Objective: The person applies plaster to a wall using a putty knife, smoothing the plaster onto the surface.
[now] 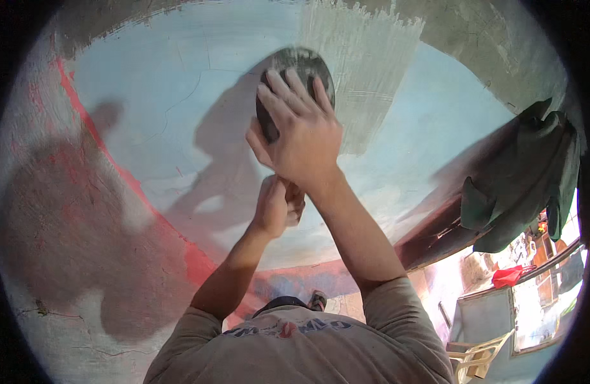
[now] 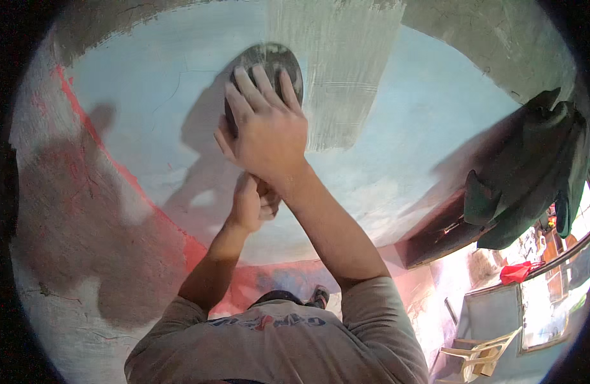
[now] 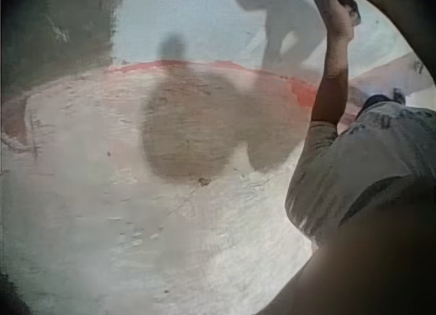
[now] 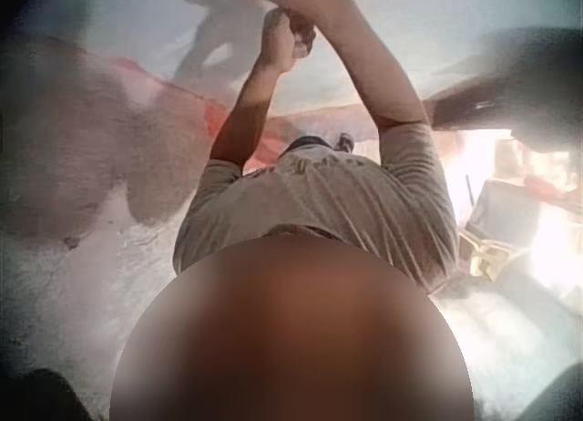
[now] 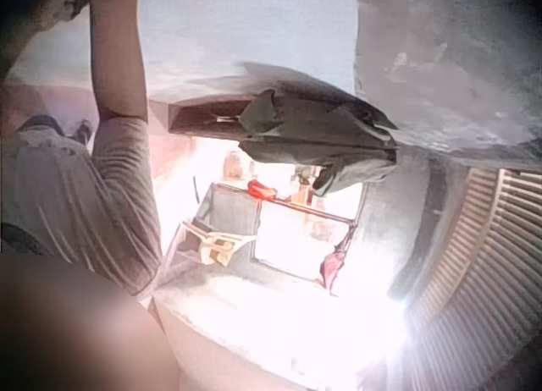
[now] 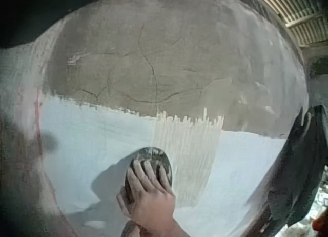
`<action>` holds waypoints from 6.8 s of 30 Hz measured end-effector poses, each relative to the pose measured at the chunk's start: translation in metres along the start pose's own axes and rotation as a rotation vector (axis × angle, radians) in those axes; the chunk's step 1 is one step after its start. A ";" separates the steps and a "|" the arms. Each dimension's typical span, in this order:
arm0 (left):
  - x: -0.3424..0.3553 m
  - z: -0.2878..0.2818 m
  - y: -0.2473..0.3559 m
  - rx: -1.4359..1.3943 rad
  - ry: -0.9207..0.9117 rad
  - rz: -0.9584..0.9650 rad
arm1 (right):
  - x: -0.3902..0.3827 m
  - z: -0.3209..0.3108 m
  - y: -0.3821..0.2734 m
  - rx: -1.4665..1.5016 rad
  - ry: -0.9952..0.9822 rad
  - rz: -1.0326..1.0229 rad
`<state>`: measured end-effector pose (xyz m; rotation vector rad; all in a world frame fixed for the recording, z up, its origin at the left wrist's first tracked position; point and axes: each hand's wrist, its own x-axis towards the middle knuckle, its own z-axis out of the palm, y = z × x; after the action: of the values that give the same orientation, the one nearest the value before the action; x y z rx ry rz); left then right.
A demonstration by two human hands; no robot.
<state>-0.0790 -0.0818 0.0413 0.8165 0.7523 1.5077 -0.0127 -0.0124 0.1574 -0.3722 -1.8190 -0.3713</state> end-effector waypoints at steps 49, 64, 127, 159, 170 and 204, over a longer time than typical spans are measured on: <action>-0.004 0.009 0.004 0.040 0.092 0.025 | 0.003 0.006 0.007 0.098 0.031 -0.030; 0.008 0.023 0.032 0.070 0.066 0.068 | 0.030 -0.001 0.011 0.047 0.055 -0.035; -0.061 0.009 -0.033 0.817 0.014 0.442 | -0.224 -0.050 -0.043 1.296 -0.135 1.055; 0.037 0.032 0.116 2.048 -0.206 1.163 | -0.152 0.036 -0.073 1.037 0.290 0.993; 0.039 0.027 0.110 1.914 -0.216 1.141 | -0.161 0.034 -0.058 0.968 0.168 0.932; 0.043 0.037 0.103 1.846 -0.152 1.178 | -0.165 0.022 -0.040 0.870 0.096 0.826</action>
<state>-0.1059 -0.0474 0.1503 3.0913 1.6594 1.2192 -0.0049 -0.0487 -0.0092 -0.4287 -1.4106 0.9283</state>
